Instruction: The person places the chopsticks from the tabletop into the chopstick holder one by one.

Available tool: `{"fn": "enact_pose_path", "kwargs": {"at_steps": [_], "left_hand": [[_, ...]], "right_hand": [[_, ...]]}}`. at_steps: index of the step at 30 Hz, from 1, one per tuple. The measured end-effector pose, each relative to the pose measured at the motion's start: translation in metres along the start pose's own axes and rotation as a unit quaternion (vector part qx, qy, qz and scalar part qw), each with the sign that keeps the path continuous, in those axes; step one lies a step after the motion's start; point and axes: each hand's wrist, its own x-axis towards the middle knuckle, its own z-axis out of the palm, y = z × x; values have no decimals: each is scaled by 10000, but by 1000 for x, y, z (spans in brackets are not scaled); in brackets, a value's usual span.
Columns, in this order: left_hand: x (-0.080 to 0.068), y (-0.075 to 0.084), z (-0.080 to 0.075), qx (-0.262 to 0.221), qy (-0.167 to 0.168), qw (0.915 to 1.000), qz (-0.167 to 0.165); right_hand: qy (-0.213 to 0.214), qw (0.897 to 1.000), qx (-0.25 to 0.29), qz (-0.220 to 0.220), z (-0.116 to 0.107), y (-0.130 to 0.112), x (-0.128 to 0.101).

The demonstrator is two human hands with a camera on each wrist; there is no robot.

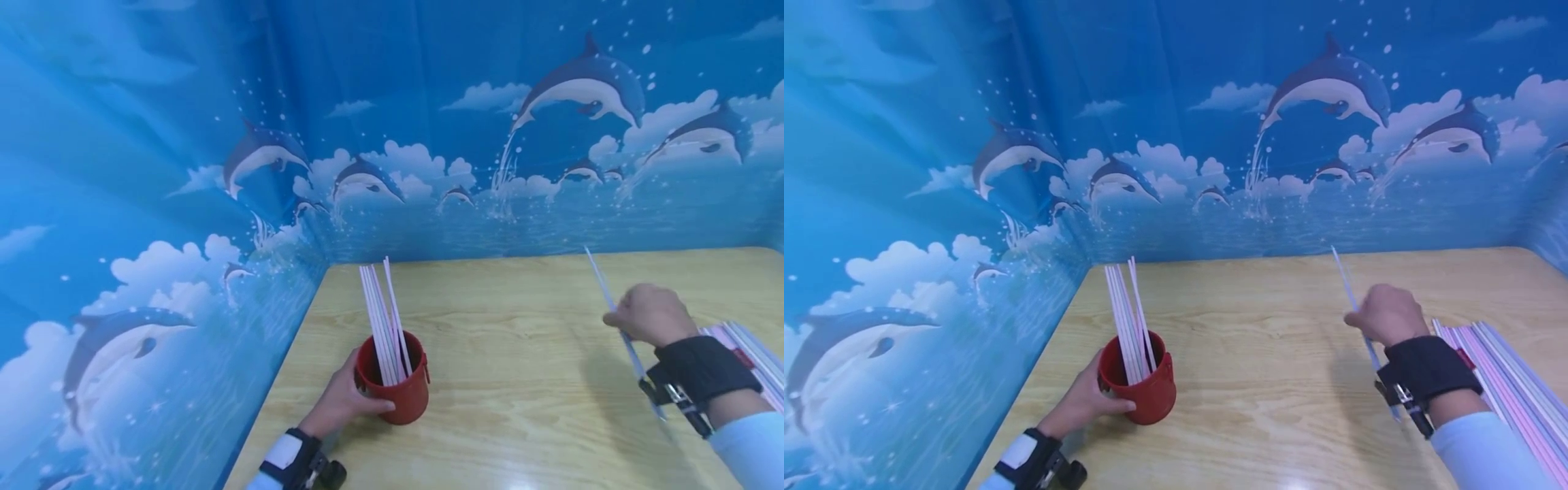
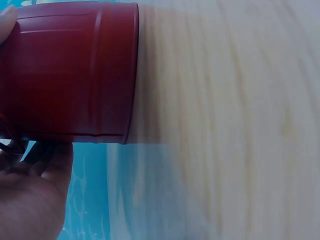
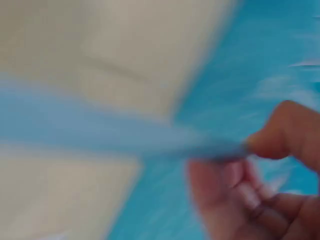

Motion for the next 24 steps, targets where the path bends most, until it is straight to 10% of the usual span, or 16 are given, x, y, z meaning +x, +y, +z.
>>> {"fn": "enact_pose_path", "kwargs": {"at_steps": [4,9,12,15,24], "left_hand": [[-3,4,0,19,-8,10000,71],[-1,-2,1,54,12,9999,158],[3,-10,3,147,34,9996,249],[8,-20,7,210,37,9991,360],[9,-28,11,147,13,9992,367]], "right_hand": [[758,9734,1960,-909,-17,-87,1],[1016,8522,4578,-2321,12,-172,0],[682,8137,5222,-2461,44,-198,2],[449,8294,5154,-2107,78,-208,5],[169,9411,3258,-894,132,-202,5]]}}
